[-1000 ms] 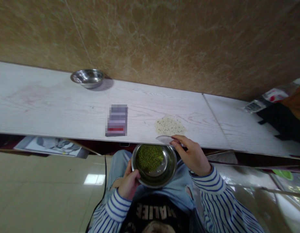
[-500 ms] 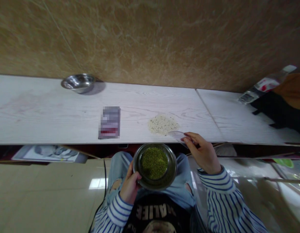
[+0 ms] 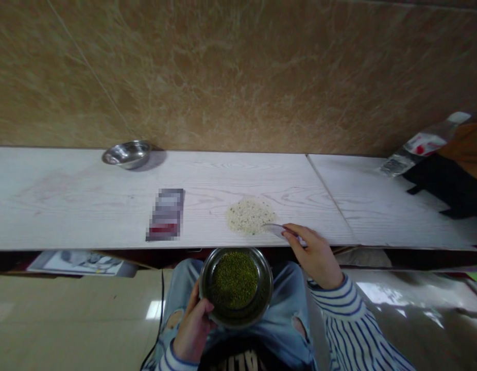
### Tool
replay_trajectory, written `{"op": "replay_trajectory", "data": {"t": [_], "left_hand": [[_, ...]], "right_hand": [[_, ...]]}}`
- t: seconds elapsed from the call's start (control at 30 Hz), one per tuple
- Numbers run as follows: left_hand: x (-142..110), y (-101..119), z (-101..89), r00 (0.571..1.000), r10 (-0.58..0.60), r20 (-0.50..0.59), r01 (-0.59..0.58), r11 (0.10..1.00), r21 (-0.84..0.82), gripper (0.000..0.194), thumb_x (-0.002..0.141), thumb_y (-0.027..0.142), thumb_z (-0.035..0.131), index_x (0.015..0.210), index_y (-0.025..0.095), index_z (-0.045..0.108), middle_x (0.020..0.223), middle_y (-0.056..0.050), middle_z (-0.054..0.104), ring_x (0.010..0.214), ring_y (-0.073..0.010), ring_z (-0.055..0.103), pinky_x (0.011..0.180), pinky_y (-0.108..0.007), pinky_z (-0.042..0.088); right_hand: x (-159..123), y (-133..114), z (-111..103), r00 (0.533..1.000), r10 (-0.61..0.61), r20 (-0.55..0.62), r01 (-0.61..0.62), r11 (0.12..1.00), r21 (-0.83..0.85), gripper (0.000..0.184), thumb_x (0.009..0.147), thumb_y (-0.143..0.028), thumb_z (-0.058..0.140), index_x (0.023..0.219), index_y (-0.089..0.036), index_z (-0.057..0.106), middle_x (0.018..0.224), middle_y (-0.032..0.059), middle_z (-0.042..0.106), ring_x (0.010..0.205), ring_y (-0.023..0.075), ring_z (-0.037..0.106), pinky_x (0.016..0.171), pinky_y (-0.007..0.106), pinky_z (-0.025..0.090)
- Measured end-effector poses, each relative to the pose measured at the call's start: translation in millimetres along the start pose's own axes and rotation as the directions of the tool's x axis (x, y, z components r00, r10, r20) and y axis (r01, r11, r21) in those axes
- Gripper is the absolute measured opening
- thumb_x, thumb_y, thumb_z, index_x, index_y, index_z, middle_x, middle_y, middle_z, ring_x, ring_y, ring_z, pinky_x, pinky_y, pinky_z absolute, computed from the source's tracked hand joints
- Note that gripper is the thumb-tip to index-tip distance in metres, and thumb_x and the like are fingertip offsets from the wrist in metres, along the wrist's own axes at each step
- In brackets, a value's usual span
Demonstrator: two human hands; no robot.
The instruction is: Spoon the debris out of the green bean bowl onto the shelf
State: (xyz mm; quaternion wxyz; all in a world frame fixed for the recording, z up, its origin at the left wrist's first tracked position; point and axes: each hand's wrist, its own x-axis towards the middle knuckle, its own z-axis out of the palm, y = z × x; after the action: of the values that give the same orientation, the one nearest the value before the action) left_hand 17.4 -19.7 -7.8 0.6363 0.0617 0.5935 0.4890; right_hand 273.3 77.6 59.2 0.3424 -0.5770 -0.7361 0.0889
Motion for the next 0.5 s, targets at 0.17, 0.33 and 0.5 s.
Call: {"op": "replay_trajectory", "data": {"t": [0.17,0.33,0.5], "left_hand": [[-1.9,-4.2,5.8,0.998,-0.002,-0.060,0.001,1.000,-0.027,0.082,0.057,0.012,0.057,0.135,0.031,0.042,0.101,-0.002,0.062,0.061,-0.0128,0.051,0.047,-0.024,0.038],[-0.9,-8.8,9.0,0.998,0.006,-0.056,-0.010,0.997,-0.078,0.085,0.058,0.010,0.057,0.138,0.031,0.040,0.111,-0.003,0.063,0.073,-0.0169,0.058,0.055,-0.027,0.045],[1.7,-8.6,13.6,0.997,-0.027,-0.068,0.022,0.996,-0.082,0.090,0.058,0.011,0.058,0.143,0.031,0.034,0.105,-0.003,0.067,0.065,-0.0162,0.057,0.058,-0.030,0.048]], "right_hand": [[12.3,-3.3,4.1,0.983,-0.121,0.135,0.123,0.992,-0.005,0.022,0.094,-0.025,0.047,0.107,-0.022,0.065,0.097,0.0052,0.072,0.088,0.0189,0.065,0.081,0.037,0.048],[20.2,-8.8,5.7,0.936,-0.247,0.252,0.243,0.969,0.047,0.021,0.094,-0.024,0.048,0.108,-0.024,0.064,0.093,0.0022,0.072,0.086,0.0164,0.063,0.079,0.036,0.043],[26.6,-9.0,14.9,0.912,-0.297,0.282,0.298,0.954,0.037,0.023,0.095,-0.023,0.046,0.110,-0.024,0.063,0.094,0.0023,0.072,0.087,0.0162,0.062,0.077,0.035,0.040]]}}
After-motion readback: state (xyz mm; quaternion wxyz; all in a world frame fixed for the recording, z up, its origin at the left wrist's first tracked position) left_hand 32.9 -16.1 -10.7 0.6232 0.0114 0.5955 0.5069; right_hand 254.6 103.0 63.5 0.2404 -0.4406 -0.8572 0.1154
